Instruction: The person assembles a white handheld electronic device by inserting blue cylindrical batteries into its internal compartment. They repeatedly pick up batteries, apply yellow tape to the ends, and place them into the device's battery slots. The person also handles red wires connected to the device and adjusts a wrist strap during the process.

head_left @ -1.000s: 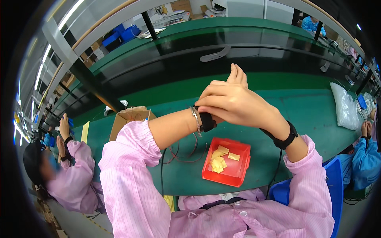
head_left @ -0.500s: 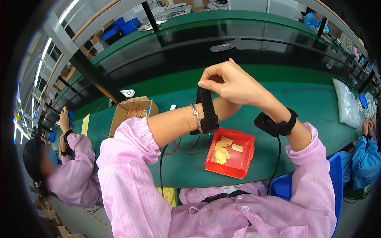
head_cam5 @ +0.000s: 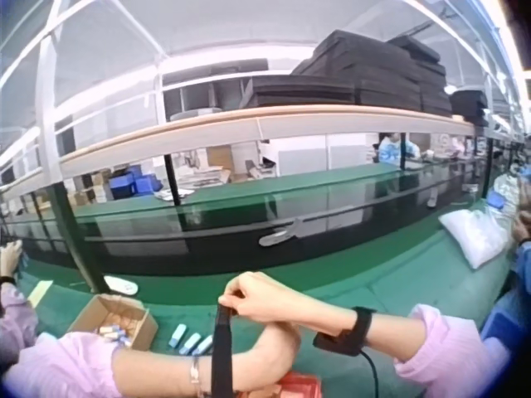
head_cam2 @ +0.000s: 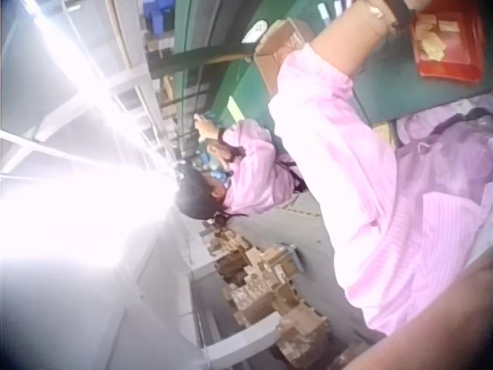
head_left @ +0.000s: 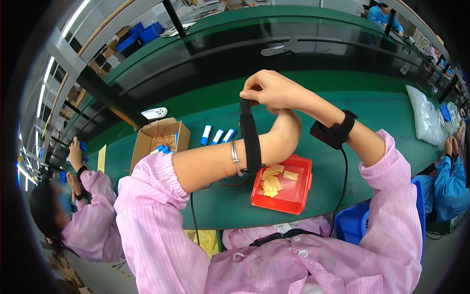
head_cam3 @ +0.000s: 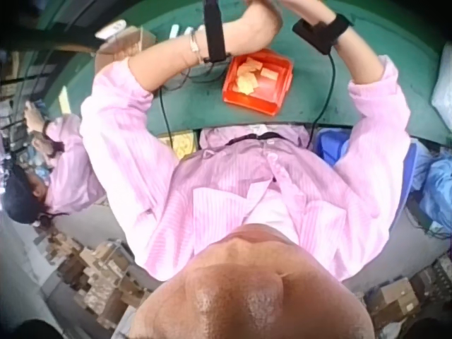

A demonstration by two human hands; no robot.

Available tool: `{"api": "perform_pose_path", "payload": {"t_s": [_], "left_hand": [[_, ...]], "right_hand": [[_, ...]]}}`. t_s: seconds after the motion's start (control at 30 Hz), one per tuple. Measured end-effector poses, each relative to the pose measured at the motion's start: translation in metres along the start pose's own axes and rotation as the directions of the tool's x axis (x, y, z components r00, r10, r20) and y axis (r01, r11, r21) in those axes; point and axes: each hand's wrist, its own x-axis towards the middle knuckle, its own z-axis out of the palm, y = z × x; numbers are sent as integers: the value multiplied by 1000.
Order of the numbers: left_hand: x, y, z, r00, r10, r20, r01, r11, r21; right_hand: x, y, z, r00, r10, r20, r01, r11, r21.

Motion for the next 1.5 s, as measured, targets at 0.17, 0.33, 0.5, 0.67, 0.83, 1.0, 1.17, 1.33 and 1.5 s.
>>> {"api": "perform_pose_path", "payload": {"t_s": [0.17, 0.33, 0.5, 0.67, 0.83, 1.0, 1.17, 1.33, 1.5], "left_hand": [[-2, -4, 2, 993, 72, -96, -87, 984, -158], [4, -19, 24, 845, -116, -523, -316, 680, -661], [7, -6, 26, 793, -104, -601, -392, 668, -633], [-17, -8, -3, 871, 96, -482, -338, 829, -445], [-22, 7, 13, 826, -6, -563, -387, 721, -575], [-33, 7, 12, 865, -43, -500, -402, 536, -742], [-49, -3, 7, 959, 46, -279, -234, 684, -691], [-32, 8, -15, 986, 121, -118, -159, 898, -411], [-31, 6, -18, 985, 94, -142, -135, 938, -319]], "right_hand": [[-8, -10, -2, 999, 37, 15, -40, 960, 277], [-24, -17, 5, 992, -124, 1, 116, 937, 330], [-34, -23, 2, 982, -188, -21, 187, 946, 264], [-32, -7, -2, 967, -237, 92, 195, 924, 329], [-42, -21, 12, 969, -172, 177, 69, 877, 476], [-51, -20, 15, 949, -85, 302, -65, 889, 453], [-53, -23, 8, 929, -118, 351, -31, 920, 392], [-44, -15, 19, 959, 14, 284, -172, 825, 538], [-24, -11, 22, 952, 145, 268, -266, 825, 498]]}}
